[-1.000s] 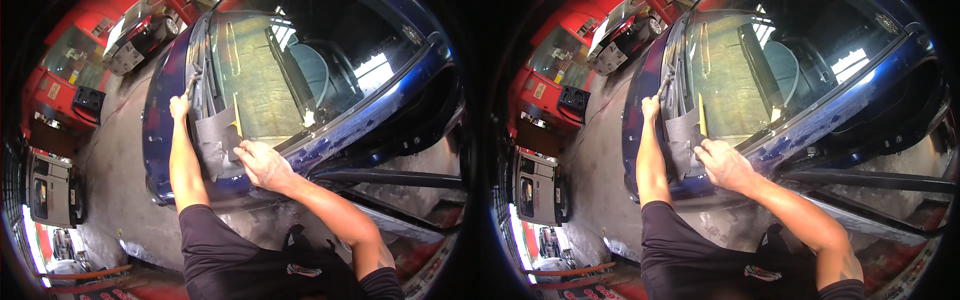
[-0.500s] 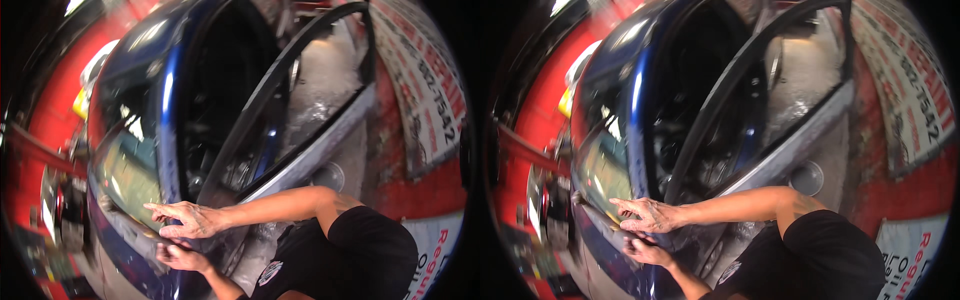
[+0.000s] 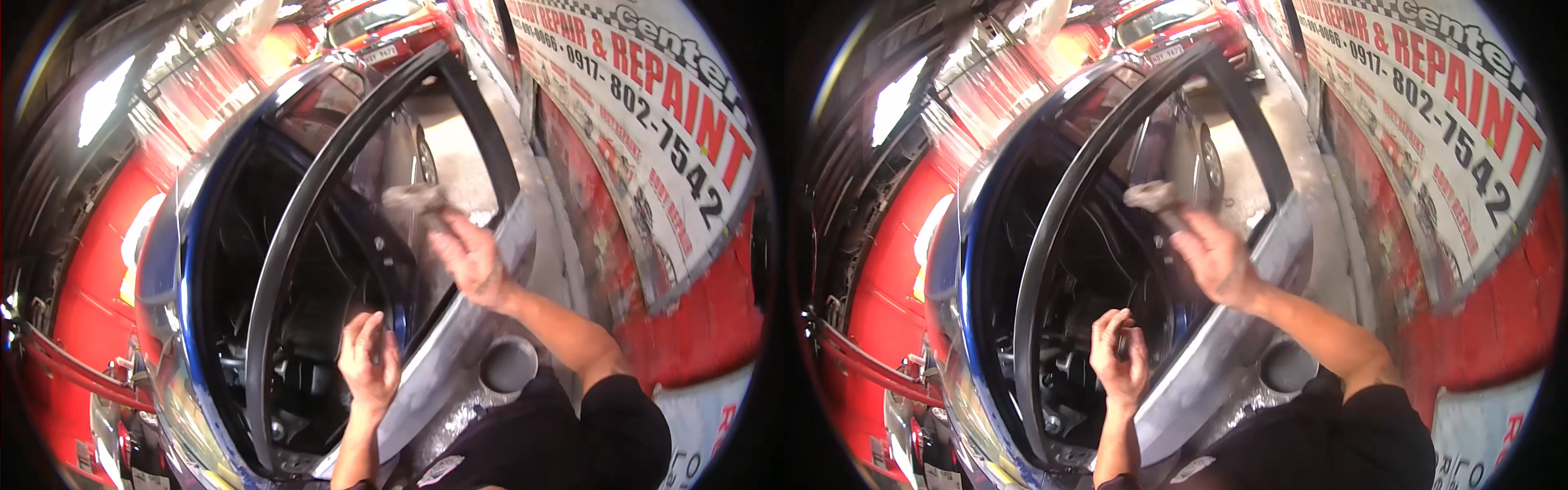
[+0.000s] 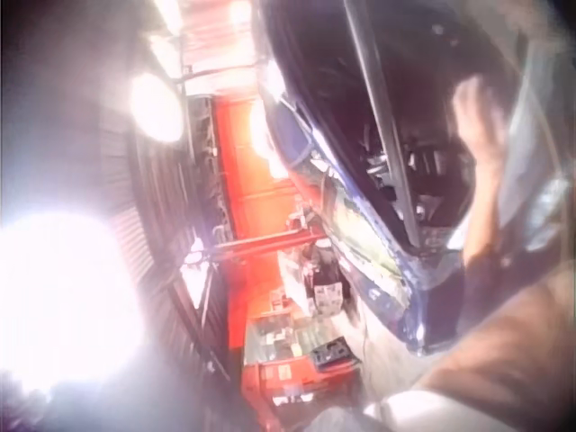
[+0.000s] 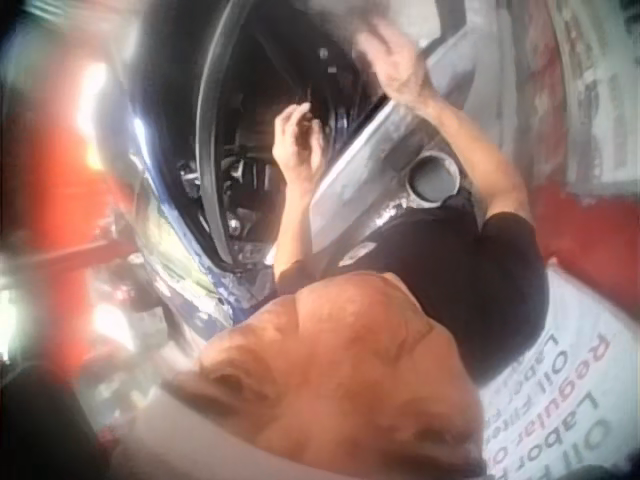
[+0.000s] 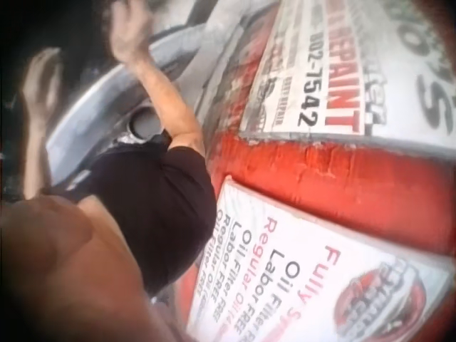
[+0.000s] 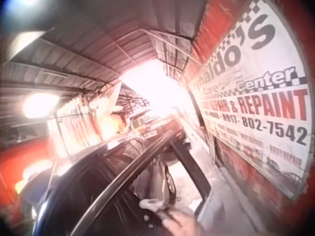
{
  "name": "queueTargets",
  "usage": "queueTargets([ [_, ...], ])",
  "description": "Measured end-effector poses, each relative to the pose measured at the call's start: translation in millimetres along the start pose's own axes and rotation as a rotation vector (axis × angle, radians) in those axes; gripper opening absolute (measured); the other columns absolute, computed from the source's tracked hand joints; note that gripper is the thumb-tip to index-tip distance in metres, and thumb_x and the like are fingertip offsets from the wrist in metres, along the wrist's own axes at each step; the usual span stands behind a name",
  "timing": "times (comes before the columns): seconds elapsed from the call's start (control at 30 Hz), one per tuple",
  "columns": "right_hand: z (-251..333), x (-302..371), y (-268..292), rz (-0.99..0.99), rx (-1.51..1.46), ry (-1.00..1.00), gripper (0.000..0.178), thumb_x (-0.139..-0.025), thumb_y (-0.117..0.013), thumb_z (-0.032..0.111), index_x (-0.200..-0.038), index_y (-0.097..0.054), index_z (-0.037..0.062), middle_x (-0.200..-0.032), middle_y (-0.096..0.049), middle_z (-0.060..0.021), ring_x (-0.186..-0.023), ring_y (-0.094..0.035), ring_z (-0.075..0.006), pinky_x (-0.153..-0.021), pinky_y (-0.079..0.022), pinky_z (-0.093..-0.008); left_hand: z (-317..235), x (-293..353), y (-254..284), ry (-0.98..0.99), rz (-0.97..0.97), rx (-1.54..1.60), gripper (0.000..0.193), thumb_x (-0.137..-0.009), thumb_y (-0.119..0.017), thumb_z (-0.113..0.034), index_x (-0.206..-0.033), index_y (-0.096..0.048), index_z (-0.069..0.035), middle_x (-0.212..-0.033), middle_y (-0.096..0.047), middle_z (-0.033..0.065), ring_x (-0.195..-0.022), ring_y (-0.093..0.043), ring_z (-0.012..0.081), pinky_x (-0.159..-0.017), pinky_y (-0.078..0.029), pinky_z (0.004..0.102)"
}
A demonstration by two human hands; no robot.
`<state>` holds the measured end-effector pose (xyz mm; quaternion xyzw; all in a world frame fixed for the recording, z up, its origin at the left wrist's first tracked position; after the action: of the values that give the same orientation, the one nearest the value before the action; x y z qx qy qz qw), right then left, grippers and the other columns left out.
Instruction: Sand and prepare a car door frame for painting using sandpaper, water, and a hammer.
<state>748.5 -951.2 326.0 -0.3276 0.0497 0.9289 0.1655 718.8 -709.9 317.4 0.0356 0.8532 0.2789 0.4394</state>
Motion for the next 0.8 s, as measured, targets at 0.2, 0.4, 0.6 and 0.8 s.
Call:
queueTargets([
  [0.2, -83, -127, 198, -0.272, 0.261, 0.075, 0.048, -0.111, -0.056, 0.016, -0.152, -0.051, -0.0090, -0.126, -0.073, -0.0234, -0.102, -0.071, -0.0223, -0.094, -0.055, -0.0325, -65, -218, -113, -0.337, -0.107, -0.259, 0.027, -0.095, -0.069, 0.001, -0.122, -0.070, -0.001, -0.122, -0.067, 0.0211, -0.116, -0.068, 0.0382, -0.097, -0.054, 0.0434],
  [0.4, -61, -211, 242, -0.265, 0.422, 0.409, 0.042, -0.109, -0.059, 0.014, -0.144, -0.057, -0.0097, -0.123, -0.071, -0.0333, -0.113, -0.074, -0.0415, -0.093, -0.058, -0.0410, -49, -405, -222, -0.397, -0.073, -0.507, 0.028, -0.101, -0.067, -0.022, -0.122, -0.073, -0.004, -0.116, -0.073, 0.0238, -0.117, -0.069, 0.0392, -0.096, -0.054, 0.0483],
  [0.6, -61, -254, 262, -0.187, 0.532, 0.463, 0.040, -0.108, -0.062, 0.018, -0.139, -0.062, -0.0077, -0.122, -0.073, -0.0300, -0.109, -0.073, -0.0451, -0.092, -0.058, -0.0443, -11, -440, -269, -0.046, 0.050, -0.680, 0.037, -0.096, -0.072, -0.041, -0.108, -0.077, -0.006, -0.094, -0.078, 0.0233, -0.094, -0.075, 0.0437, -0.085, -0.056, 0.0524],
  [0.8, -77, -330, 260, -0.022, 0.702, 0.607, 0.047, -0.106, -0.065, 0.015, -0.151, -0.057, 0.0045, -0.119, -0.072, -0.0249, -0.102, -0.071, -0.0431, -0.088, -0.058, -0.0431, -2, -452, -272, 0.067, 0.100, -0.739, 0.047, -0.094, -0.070, -0.049, -0.109, -0.077, -0.005, -0.094, -0.078, 0.0248, -0.096, -0.075, 0.0431, -0.087, -0.057, 0.0521],
])
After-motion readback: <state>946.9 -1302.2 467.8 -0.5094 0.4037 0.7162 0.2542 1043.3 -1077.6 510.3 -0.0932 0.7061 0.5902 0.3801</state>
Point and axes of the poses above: each hand's wrist, its own x-axis away from the middle knuckle, its own y-axis out of the back of the hand, z = x × y, the point moved 10 cm from there along -x, towards the middle knuckle
